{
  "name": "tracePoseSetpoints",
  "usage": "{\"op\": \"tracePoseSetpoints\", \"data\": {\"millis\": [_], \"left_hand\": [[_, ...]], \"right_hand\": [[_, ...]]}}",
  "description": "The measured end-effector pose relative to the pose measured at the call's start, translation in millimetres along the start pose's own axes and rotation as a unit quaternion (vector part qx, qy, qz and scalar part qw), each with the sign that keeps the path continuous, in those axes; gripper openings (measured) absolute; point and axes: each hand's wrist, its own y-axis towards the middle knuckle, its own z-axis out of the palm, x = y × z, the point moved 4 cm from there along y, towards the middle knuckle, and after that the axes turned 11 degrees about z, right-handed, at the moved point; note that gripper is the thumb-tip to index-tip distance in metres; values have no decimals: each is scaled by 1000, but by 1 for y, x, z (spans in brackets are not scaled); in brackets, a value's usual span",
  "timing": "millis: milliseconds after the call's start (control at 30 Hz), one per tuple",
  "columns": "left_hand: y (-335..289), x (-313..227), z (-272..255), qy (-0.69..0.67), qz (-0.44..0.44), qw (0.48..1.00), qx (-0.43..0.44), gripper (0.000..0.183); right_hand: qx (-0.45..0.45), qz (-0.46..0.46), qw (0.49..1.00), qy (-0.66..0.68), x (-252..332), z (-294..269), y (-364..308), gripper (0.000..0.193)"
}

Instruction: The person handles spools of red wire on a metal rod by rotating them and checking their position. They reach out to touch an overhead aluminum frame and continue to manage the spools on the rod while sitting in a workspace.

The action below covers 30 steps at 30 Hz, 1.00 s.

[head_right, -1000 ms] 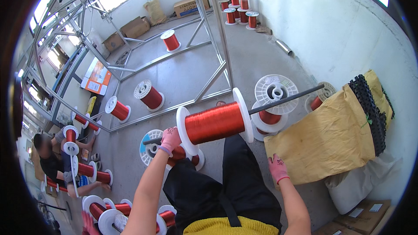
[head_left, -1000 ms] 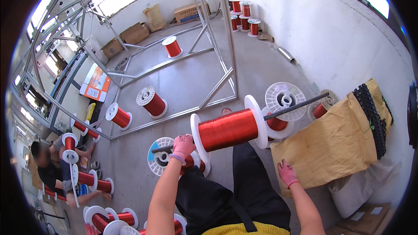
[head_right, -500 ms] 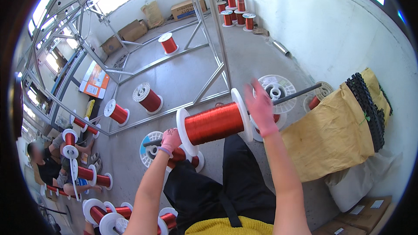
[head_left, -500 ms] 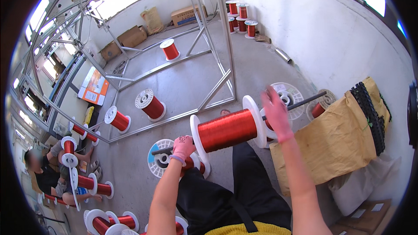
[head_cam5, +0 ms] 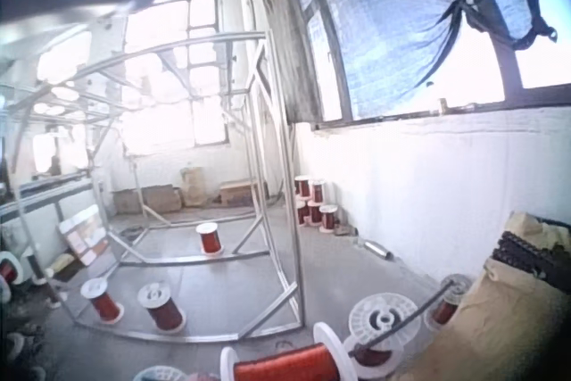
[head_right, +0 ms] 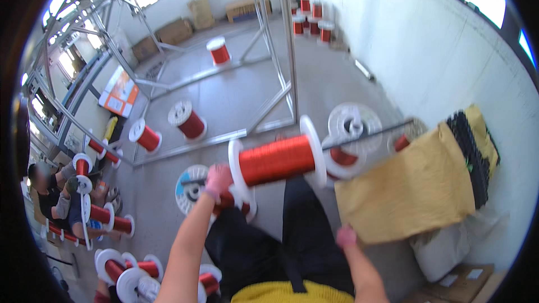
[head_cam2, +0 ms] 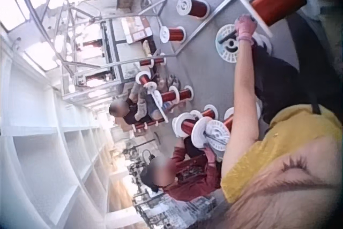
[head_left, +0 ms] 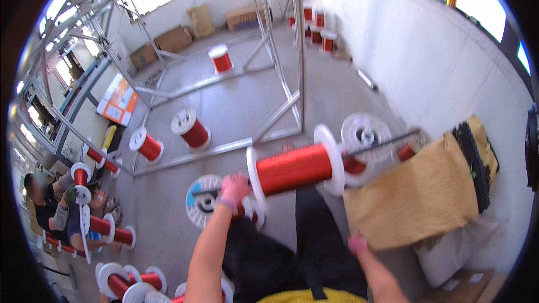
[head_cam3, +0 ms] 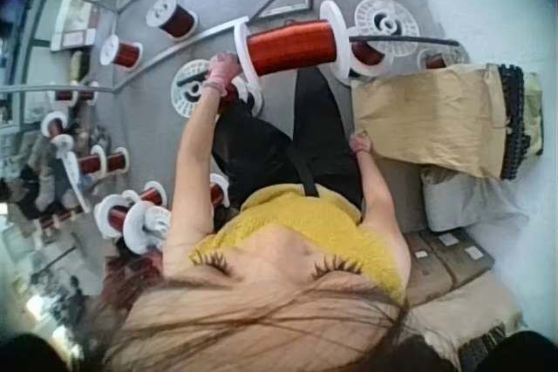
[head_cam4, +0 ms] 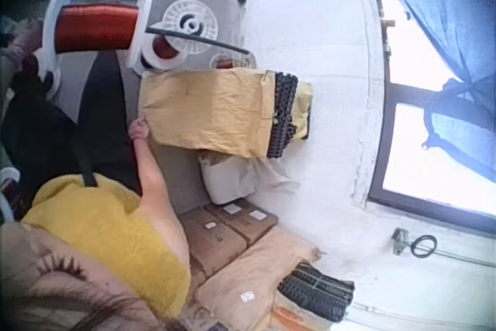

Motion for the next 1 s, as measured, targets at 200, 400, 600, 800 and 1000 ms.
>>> {"op": "tracePoseSetpoints", "data": {"millis": [200,400,600,800,1000], "left_hand": [[-14,0,-3,-53,-38,997,-47,27],[-18,1,-6,-53,-44,997,-42,26],[-17,4,-2,-59,-37,997,-34,29],[-14,5,1,-56,-36,997,-24,29],[-11,1,-3,59,-1,998,-26,28]], "right_hand": [[-2,86,953,291,-15,-13,11,47],[-71,65,933,346,-5,-64,15,51],[-85,48,882,462,7,-87,-1,43],[-241,-75,775,580,2,-222,-3,39],[-336,-139,783,504,66,-384,-19,58]]}}
